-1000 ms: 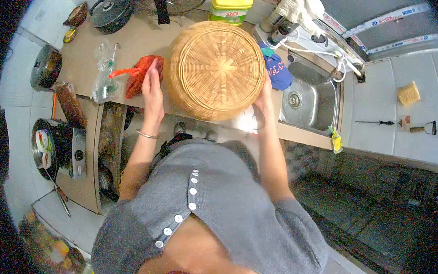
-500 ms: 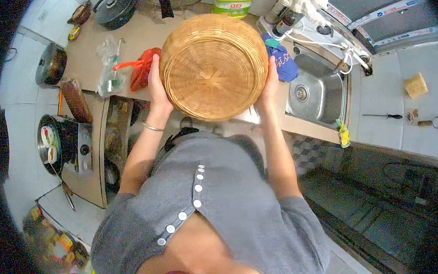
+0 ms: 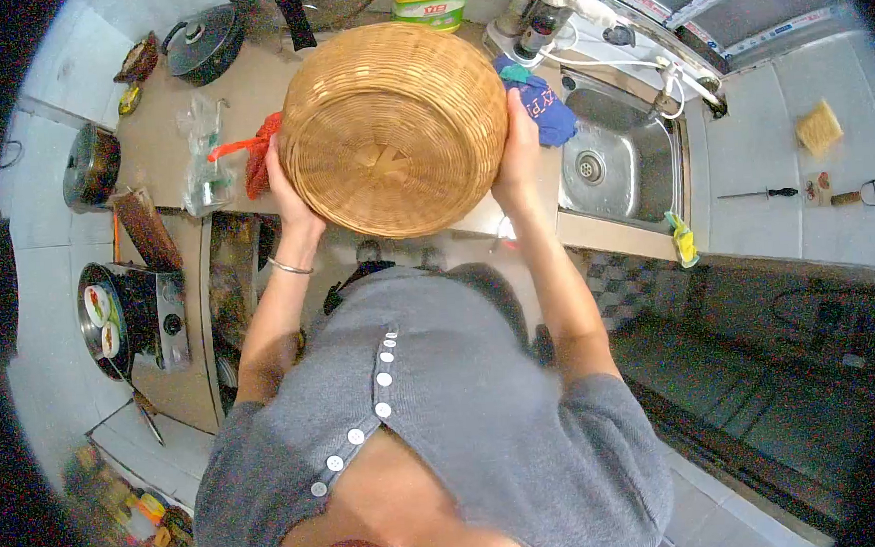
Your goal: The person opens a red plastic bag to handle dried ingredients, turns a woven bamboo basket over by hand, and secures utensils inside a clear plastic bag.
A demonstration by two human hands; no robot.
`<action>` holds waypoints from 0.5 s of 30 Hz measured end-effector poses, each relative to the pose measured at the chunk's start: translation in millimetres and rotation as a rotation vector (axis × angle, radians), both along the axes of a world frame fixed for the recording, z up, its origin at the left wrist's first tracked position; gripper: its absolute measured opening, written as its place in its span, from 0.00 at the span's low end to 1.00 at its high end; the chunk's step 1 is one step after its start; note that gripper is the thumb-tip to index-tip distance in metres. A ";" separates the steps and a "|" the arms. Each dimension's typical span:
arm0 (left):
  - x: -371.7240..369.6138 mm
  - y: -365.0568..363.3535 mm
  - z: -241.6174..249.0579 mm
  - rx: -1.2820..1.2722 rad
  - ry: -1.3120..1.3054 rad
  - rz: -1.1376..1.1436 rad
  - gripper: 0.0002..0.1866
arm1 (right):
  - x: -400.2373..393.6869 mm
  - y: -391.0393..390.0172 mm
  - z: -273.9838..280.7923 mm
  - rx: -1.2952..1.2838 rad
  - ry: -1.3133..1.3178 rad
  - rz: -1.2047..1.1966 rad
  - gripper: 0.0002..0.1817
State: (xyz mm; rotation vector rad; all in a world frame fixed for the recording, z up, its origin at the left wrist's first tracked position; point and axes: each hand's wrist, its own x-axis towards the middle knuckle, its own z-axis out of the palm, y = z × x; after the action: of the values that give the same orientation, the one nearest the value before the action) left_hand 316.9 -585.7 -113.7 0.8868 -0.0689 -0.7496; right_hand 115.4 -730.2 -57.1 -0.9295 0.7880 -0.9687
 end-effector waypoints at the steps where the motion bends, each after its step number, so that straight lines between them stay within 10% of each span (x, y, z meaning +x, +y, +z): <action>1: -0.2 1.4 3.3 -0.003 -0.004 -0.004 0.26 | 0.1 7.7 24.2 0.068 -0.045 -0.065 0.26; 5: 3.2 17.9 71.4 -0.178 0.167 -0.301 0.37 | -35.8 -6.5 18.9 -0.361 -0.187 -0.112 0.33; 7: 24.7 30.7 57.5 -0.544 0.346 -0.717 0.36 | -46.7 -17.8 34.2 -1.119 -0.179 0.145 0.37; 9: 0.6 35.6 76.0 -0.305 -0.051 -0.500 0.35 | -34.9 4.4 56.5 -1.633 0.150 0.006 0.38; 10: -7.6 37.5 82.5 -0.065 -0.436 -0.270 0.34 | -28.6 9.7 56.6 -1.706 0.117 -0.022 0.37; 13: 1.3 34.2 40.5 -0.077 -0.525 -0.039 0.31 | -21.4 16.2 47.2 -1.836 0.255 -0.019 0.32; 15: 5.7 37.5 54.6 -0.240 -0.222 -0.157 0.30 | 9.7 31.3 28.6 -1.112 0.221 -0.703 0.32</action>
State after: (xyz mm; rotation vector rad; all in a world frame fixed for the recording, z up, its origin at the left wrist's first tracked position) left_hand 322.6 -548.2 -59.1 0.7369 -0.4204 -0.7678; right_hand 125.1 -698.9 -28.4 -1.7824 0.7519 -2.0398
